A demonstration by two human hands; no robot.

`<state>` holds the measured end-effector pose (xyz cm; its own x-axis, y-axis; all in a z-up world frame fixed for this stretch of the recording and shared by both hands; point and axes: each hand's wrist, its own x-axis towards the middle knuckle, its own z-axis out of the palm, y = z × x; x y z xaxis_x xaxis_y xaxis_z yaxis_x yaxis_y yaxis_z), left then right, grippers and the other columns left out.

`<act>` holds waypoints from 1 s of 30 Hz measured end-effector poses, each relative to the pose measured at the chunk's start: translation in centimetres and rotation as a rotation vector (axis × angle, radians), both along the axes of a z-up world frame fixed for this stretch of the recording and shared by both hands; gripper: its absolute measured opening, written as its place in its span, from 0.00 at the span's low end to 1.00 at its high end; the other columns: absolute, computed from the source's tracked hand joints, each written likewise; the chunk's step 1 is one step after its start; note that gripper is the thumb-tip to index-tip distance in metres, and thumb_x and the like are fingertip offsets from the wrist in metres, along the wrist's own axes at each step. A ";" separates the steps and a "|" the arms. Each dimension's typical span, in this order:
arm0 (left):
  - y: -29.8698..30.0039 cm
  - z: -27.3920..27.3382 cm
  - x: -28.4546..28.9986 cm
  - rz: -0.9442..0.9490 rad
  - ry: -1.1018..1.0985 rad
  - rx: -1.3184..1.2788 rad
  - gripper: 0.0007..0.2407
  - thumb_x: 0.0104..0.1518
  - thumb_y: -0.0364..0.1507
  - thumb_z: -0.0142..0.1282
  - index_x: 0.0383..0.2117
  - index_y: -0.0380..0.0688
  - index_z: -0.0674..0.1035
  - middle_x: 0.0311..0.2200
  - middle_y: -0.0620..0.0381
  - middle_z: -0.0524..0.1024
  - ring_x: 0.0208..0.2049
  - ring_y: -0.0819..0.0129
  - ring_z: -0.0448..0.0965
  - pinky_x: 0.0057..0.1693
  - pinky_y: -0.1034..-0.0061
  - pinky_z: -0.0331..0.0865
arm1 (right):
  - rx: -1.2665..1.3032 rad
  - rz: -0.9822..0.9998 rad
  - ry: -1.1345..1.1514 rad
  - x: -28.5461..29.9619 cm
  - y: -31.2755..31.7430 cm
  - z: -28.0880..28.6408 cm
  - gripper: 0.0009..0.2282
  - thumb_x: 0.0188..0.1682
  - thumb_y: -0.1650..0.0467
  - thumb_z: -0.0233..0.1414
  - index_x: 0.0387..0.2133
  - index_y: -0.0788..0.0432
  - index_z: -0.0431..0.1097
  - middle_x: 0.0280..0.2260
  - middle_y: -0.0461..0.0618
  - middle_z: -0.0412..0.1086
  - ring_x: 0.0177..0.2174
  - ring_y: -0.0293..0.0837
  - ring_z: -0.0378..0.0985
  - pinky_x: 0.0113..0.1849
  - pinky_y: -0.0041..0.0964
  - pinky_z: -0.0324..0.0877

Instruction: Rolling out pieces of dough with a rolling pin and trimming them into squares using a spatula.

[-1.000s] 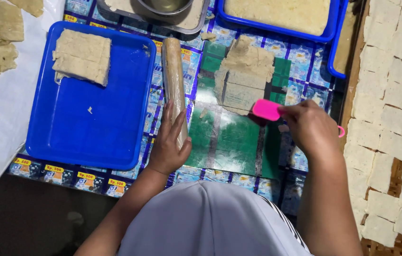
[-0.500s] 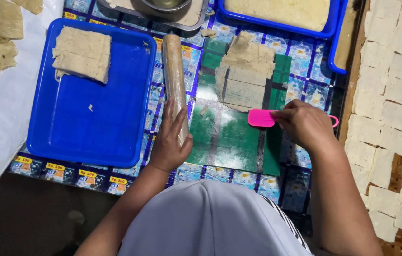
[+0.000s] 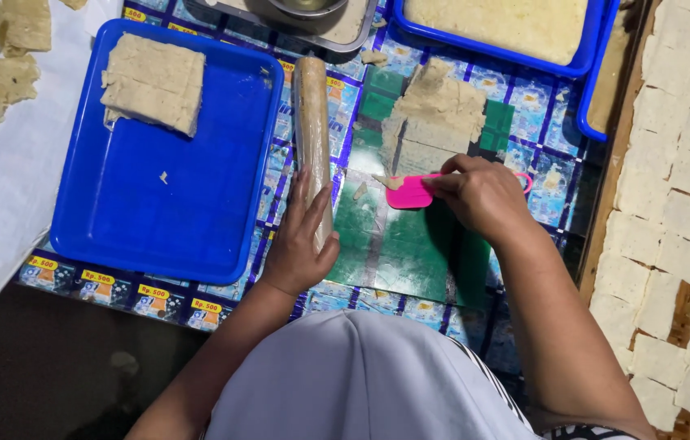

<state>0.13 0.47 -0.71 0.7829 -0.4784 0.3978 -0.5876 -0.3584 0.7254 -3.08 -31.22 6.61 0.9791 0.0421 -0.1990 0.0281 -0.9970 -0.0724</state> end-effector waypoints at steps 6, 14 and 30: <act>0.1 0.2 0.1 -0.002 -0.012 0.001 0.31 0.50 0.25 0.56 0.66 0.41 0.68 0.71 0.34 0.51 0.71 0.32 0.49 0.71 0.48 0.52 | 0.407 -0.273 0.040 4.0 -2.3 1.1 0.12 0.52 0.67 0.57 0.49 0.46 0.79 0.44 0.55 0.75 0.41 0.58 0.79 0.42 0.52 0.72; 0.0 0.3 0.2 -0.004 -0.001 0.003 0.31 0.50 0.25 0.56 0.66 0.42 0.68 0.71 0.35 0.51 0.71 0.32 0.49 0.71 0.48 0.53 | 0.001 -0.332 0.013 2.3 0.4 1.3 0.12 0.54 0.61 0.51 0.49 0.33 0.77 0.41 0.53 0.72 0.40 0.61 0.81 0.39 0.52 0.78; 0.1 0.3 0.1 -0.004 0.014 -0.006 0.31 0.50 0.24 0.57 0.67 0.43 0.67 0.72 0.36 0.50 0.71 0.33 0.49 0.71 0.48 0.53 | -0.317 -0.253 -0.182 -2.4 8.6 -2.9 0.11 0.54 0.63 0.47 0.42 0.39 0.80 0.35 0.49 0.66 0.34 0.53 0.76 0.27 0.44 0.75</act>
